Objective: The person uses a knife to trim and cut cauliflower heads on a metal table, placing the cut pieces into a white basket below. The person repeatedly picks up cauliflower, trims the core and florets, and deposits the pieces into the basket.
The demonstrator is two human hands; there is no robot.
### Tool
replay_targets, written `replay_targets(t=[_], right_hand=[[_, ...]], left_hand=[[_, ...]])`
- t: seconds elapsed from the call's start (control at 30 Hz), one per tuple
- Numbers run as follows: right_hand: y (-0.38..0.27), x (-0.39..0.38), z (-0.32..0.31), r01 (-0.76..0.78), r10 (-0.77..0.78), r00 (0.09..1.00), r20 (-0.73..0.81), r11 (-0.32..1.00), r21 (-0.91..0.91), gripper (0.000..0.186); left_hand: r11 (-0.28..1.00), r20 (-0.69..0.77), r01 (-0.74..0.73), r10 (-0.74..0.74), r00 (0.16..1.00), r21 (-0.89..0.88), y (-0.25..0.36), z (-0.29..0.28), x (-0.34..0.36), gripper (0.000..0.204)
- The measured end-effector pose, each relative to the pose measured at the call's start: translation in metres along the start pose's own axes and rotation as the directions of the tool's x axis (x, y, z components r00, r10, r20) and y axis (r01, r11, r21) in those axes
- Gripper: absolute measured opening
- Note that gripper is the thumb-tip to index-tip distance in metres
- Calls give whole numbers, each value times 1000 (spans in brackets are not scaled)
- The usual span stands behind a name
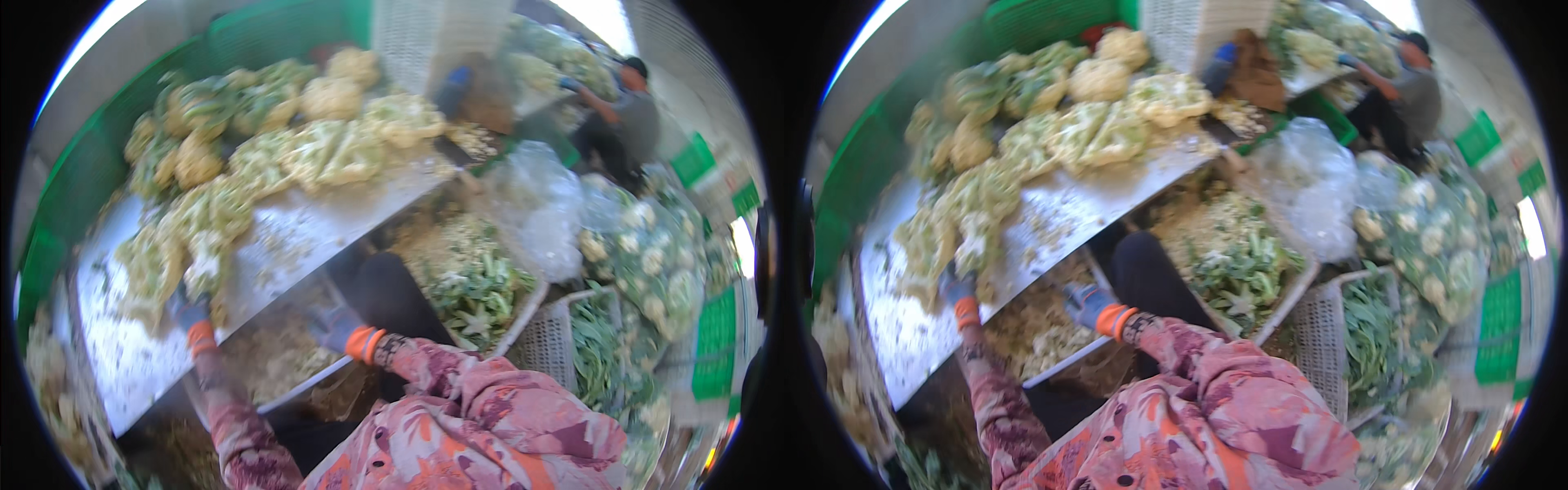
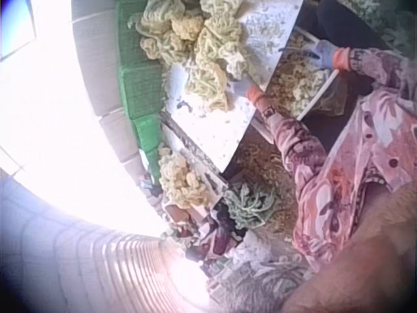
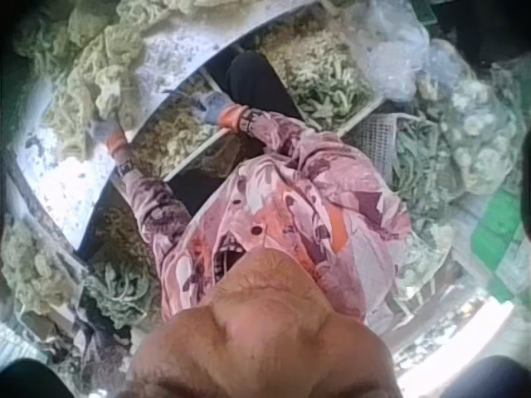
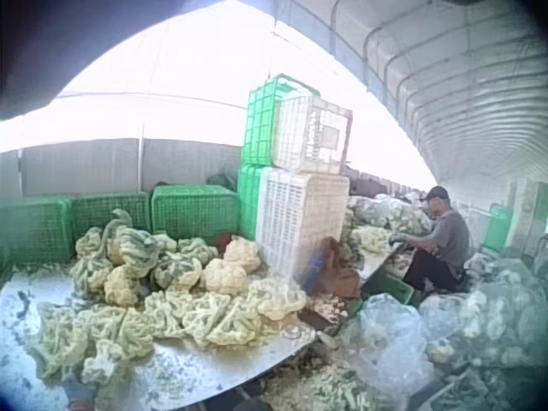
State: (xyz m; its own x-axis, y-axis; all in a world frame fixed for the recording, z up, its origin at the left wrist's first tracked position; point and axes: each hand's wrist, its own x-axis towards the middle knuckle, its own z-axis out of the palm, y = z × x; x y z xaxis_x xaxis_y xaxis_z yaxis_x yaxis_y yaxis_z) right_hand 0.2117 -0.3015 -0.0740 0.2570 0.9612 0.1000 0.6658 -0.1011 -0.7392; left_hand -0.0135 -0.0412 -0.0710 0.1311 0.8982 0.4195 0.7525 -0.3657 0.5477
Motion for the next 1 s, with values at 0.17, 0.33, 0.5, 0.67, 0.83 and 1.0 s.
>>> replay_targets(t=[0.17,0.33,0.5,0.67,0.83,1.0], right_hand=[[-34,42,11,34,-12,987,-163,990,133,26],[-59,58,34,98,-106,991,-76,990,-103,28],[-63,63,50,72,-75,997,-3,972,-223,35],[-52,82,66,-14,23,999,28,960,-278,34],[-39,111,76,-18,90,978,190,936,-351,35],[-39,136,44,51,35,902,430,981,-187,44]], left_hand=[[995,-105,-97,100,989,30,62,-4,-36,57],[995,-44,44,-40,998,90,72,-8,-58,62],[995,-45,70,-67,997,74,78,-4,-64,63],[997,-43,59,-57,997,46,91,1,-63,64],[998,-70,61,-59,996,28,106,9,-62,56],[993,-93,70,-79,993,-97,75,11,-56,55]])
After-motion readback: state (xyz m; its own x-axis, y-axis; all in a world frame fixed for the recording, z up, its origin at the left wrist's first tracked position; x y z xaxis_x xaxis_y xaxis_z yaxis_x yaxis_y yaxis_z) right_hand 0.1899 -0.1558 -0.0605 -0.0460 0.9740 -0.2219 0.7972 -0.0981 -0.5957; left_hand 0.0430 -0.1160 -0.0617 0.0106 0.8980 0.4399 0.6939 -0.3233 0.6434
